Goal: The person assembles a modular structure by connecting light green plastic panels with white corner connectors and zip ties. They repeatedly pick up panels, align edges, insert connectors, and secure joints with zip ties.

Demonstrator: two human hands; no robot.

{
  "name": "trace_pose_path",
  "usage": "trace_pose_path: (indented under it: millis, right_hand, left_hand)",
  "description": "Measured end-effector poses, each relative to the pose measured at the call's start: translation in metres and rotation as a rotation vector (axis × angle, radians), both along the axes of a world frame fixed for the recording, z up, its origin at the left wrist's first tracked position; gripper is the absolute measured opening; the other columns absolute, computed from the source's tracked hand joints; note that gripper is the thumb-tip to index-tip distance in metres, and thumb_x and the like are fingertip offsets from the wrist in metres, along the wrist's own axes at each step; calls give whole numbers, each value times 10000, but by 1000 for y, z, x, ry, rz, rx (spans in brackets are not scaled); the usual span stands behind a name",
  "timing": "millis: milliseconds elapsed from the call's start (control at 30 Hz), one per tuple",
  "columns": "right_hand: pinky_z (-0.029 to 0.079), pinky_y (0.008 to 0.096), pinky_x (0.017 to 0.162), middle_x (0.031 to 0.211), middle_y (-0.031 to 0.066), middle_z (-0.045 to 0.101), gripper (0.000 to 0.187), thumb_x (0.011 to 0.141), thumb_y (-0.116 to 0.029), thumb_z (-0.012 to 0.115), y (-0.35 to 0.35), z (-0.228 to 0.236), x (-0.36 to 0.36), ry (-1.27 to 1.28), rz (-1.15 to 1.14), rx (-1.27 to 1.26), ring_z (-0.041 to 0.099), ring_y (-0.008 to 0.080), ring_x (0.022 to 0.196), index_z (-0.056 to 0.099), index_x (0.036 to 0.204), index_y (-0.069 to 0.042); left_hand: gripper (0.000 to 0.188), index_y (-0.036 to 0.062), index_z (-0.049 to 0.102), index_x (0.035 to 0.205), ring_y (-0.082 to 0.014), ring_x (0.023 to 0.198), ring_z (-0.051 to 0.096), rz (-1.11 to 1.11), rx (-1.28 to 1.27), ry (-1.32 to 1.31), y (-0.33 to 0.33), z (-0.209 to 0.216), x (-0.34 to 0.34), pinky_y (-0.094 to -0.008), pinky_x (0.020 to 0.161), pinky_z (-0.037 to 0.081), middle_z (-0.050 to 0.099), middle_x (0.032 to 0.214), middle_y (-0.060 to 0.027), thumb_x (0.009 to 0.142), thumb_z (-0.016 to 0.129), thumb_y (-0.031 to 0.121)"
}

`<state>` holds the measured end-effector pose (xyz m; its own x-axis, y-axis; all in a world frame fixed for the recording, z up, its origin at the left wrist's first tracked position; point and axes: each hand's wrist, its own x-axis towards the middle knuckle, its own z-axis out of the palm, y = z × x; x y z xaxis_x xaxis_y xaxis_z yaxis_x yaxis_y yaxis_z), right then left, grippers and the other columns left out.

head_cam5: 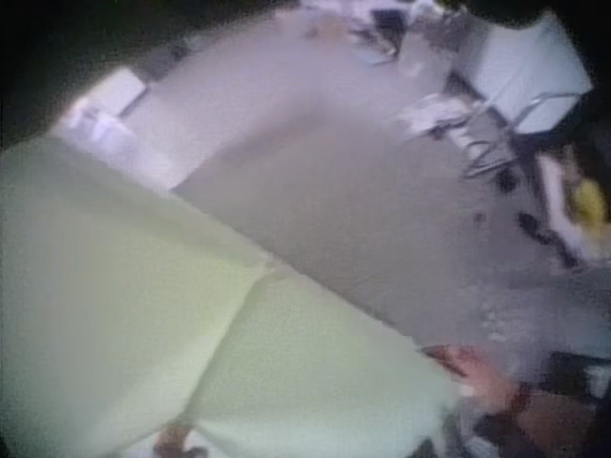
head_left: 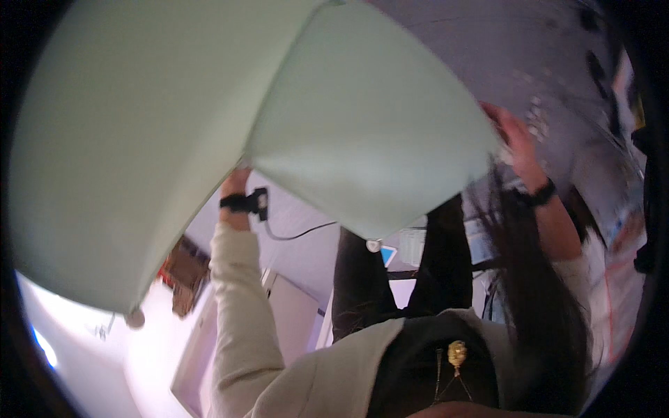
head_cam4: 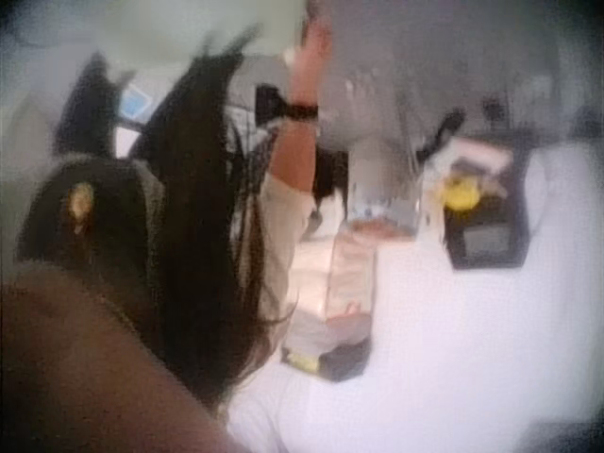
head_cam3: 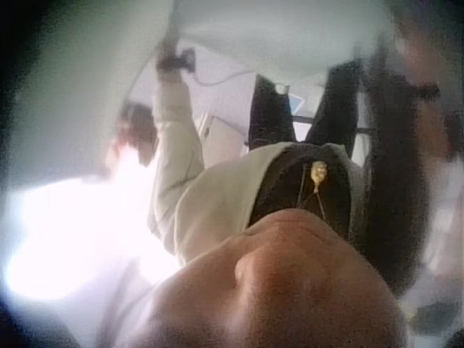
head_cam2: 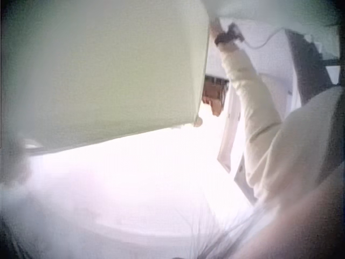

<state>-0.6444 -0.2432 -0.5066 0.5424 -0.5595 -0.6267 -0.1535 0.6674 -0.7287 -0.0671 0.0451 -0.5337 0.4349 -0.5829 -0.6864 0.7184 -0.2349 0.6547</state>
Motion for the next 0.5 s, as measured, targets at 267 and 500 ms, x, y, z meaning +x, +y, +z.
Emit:
trace_pose_path:
  millis: [267,500]
  right_hand:
    - [372,316,1005,1267,139,542,575,984,-450,330,-7,11,-6,-141,-110,249,508,207,1172,501,1280,13]
    - [369,328,1013,1288,127,524,591,988,-459,300,3,16,-2,-116,-106,142,506,201,1174,466,1314,6]
  left_hand:
    - [309,36,612,1016,-200,830,614,-14,26,36,-14,-3,5,-338,722,511,650,964,-98,905,524,311]
    - [315,29,610,1020,-197,815,611,11,31,29,-6,-5,4,-330,707,508,648,964,-106,912,513,309]
